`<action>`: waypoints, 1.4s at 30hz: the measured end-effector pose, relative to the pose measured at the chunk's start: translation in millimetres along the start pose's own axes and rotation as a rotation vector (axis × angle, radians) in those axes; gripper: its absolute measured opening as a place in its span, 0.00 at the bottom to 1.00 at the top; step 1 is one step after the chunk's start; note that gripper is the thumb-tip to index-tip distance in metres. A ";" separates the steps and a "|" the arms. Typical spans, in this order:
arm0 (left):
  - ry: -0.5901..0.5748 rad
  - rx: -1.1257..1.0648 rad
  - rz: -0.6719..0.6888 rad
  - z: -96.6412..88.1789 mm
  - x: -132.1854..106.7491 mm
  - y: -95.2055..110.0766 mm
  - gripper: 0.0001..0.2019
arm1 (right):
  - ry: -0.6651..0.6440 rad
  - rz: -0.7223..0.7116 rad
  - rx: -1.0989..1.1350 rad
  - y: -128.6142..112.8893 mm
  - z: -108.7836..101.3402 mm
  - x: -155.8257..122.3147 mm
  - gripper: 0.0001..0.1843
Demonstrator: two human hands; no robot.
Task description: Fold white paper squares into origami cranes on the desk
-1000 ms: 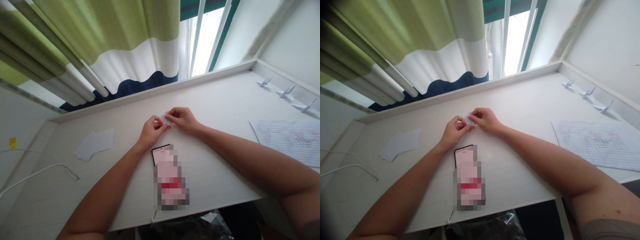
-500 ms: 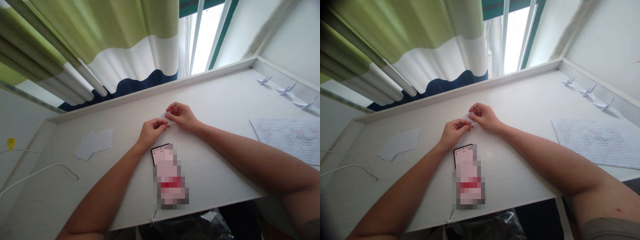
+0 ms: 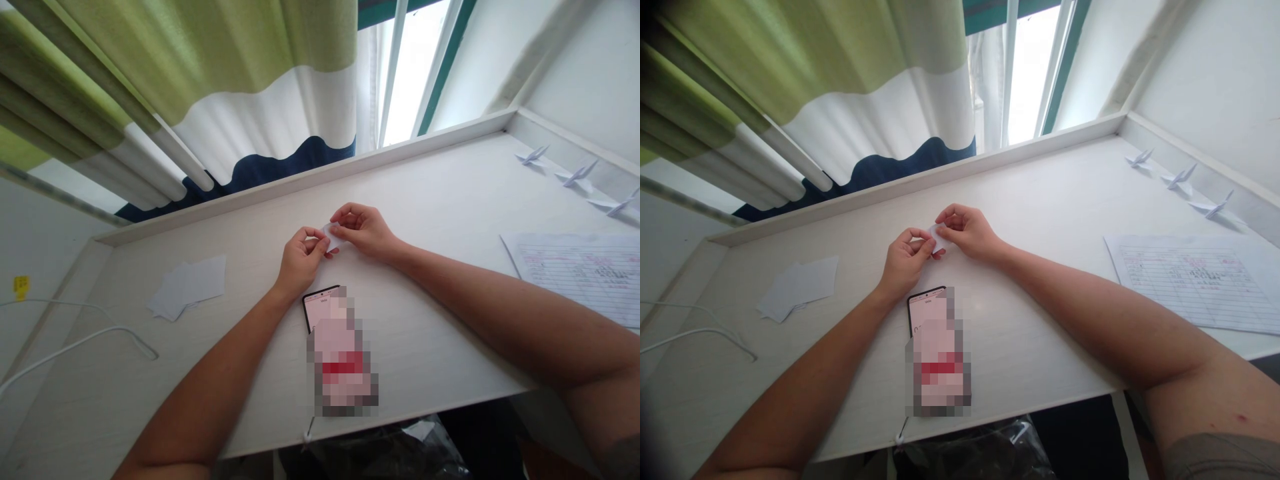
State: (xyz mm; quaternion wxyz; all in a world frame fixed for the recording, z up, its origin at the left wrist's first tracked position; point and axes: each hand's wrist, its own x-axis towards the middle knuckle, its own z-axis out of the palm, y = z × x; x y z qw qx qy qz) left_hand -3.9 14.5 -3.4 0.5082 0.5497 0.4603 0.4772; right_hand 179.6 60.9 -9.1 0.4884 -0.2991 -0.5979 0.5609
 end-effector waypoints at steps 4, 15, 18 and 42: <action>-0.005 0.006 0.005 -0.1 -0.9 0.5 0.23 | -0.008 0.007 0.020 -1.2 -0.7 0.5 0.17; 0.006 0.060 0.004 -1.6 -1.8 -1.2 0.28 | -0.067 0.005 0.005 -0.5 -6.0 0.5 0.17; -0.012 0.086 0.006 -2.9 -0.6 -2.0 0.27 | -0.069 0.010 0.021 0.5 -5.9 0.5 0.17; 0.059 -0.052 -0.032 -3.4 3.7 2.2 0.31 | -0.007 0.125 0.115 -4.4 -1.0 4.5 0.13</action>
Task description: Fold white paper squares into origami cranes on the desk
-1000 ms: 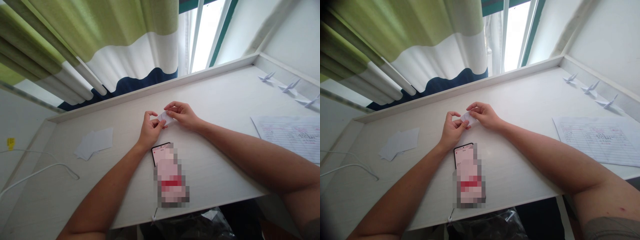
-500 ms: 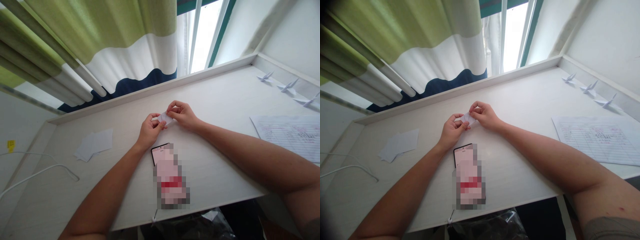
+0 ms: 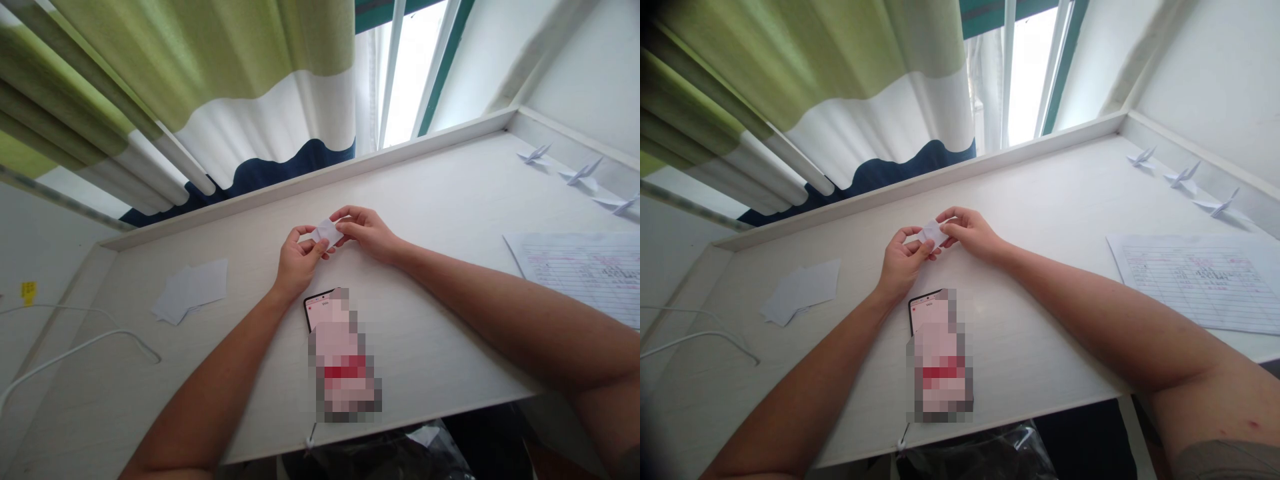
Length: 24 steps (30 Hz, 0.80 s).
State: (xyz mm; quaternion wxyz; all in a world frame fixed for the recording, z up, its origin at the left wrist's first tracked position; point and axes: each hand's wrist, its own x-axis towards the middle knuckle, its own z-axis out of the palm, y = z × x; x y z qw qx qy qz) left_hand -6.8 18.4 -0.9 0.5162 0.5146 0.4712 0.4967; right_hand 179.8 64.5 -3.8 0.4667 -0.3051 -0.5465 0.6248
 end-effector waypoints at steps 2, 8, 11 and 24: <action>-0.009 0.008 -0.002 0.6 -0.8 -0.1 0.31 | -0.012 0.008 0.008 -1.6 1.6 -0.7 0.14; -0.097 0.053 -0.011 4.7 -7.5 1.4 0.31 | -0.088 0.047 -0.128 -6.0 3.2 -4.8 0.14; -0.123 0.081 -0.015 6.4 -10.3 3.4 0.29 | -0.108 0.033 -0.193 -4.6 1.1 -5.2 0.15; -0.117 0.091 -0.013 7.2 -10.6 1.7 0.28 | -0.140 -0.021 -0.126 -7.3 3.2 -7.4 0.13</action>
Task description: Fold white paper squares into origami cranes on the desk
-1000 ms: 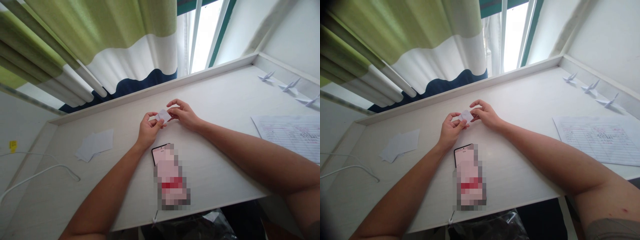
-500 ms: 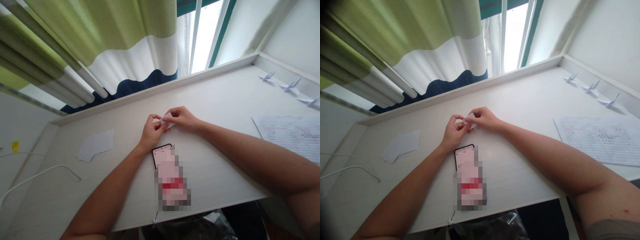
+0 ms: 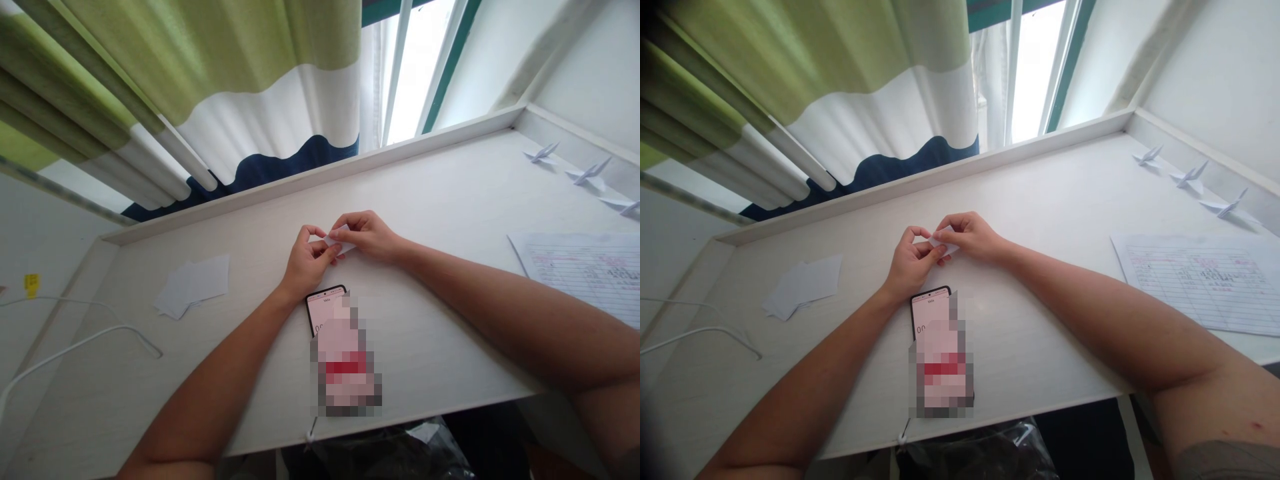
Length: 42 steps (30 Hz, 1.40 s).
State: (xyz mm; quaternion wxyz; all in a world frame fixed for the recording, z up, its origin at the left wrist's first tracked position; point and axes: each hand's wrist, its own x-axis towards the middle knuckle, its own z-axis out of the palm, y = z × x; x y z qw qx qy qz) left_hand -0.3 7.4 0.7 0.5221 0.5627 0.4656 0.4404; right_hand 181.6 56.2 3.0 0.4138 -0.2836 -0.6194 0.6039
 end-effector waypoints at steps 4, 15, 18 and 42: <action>-0.020 -0.006 -0.009 -1.3 0.3 0.7 0.29 | 0.015 0.006 0.010 -2.2 1.6 -0.6 0.13; -0.160 0.146 0.022 -9.8 2.9 4.7 0.27 | 0.092 -0.031 -0.018 1.5 -2.7 2.1 0.15; -0.249 0.244 0.051 -10.6 2.5 8.5 0.29 | 0.100 -0.022 -0.022 1.4 -3.5 2.2 0.15; -0.112 0.272 0.090 -3.1 -1.8 8.1 0.19 | 0.125 -0.015 0.015 -1.6 -3.1 1.6 0.14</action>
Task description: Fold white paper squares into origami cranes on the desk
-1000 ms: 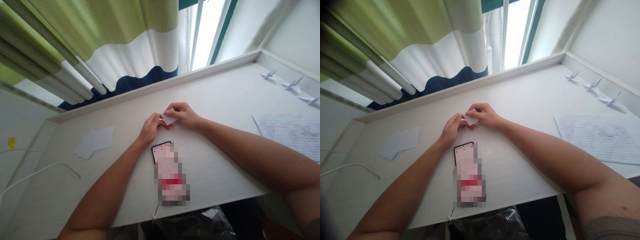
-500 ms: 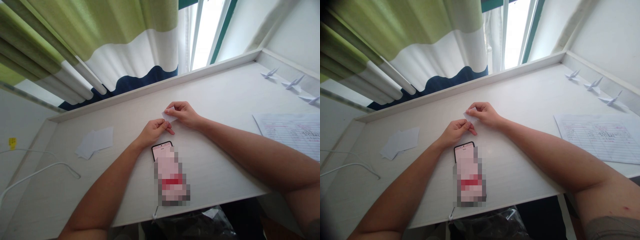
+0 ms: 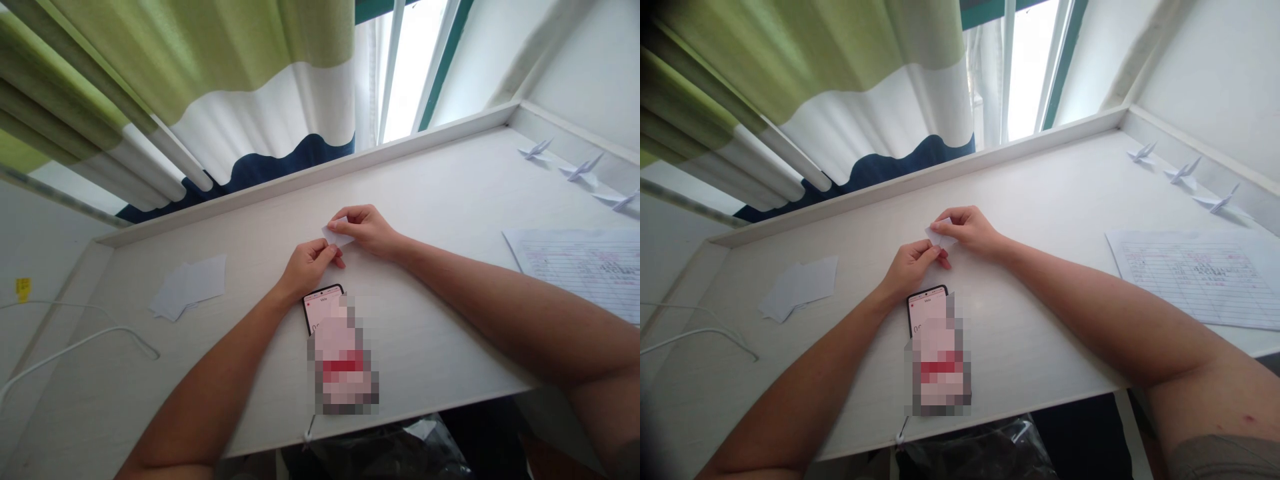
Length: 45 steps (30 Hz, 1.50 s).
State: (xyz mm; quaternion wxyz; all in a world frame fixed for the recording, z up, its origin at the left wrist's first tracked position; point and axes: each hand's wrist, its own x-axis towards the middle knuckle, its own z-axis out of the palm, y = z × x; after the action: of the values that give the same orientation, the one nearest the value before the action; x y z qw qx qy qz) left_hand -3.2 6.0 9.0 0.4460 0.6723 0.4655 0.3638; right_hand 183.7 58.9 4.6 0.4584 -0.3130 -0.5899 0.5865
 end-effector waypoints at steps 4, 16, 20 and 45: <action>0.025 -0.022 -0.014 -1.3 0.8 -0.5 0.21 | -0.056 0.035 -0.001 -1.2 0.5 -0.8 0.15; 0.215 -0.135 0.008 -6.3 5.2 -9.4 0.22 | 0.130 -0.131 -0.112 8.6 2.7 -3.7 0.16; 0.230 -0.167 0.019 -7.0 6.4 -10.3 0.22 | 0.049 -0.246 -0.352 5.0 7.0 -10.0 0.13; 0.186 -0.385 -0.036 -12.5 11.8 -18.8 0.21 | -0.040 -0.248 -0.324 8.9 4.2 -6.2 0.07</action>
State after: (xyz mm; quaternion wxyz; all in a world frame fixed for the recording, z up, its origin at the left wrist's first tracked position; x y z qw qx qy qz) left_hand -16.7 23.6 -3.6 0.5278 0.5299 0.4384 0.4984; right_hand 180.7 52.7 -4.7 0.4589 -0.2962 -0.7195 0.4289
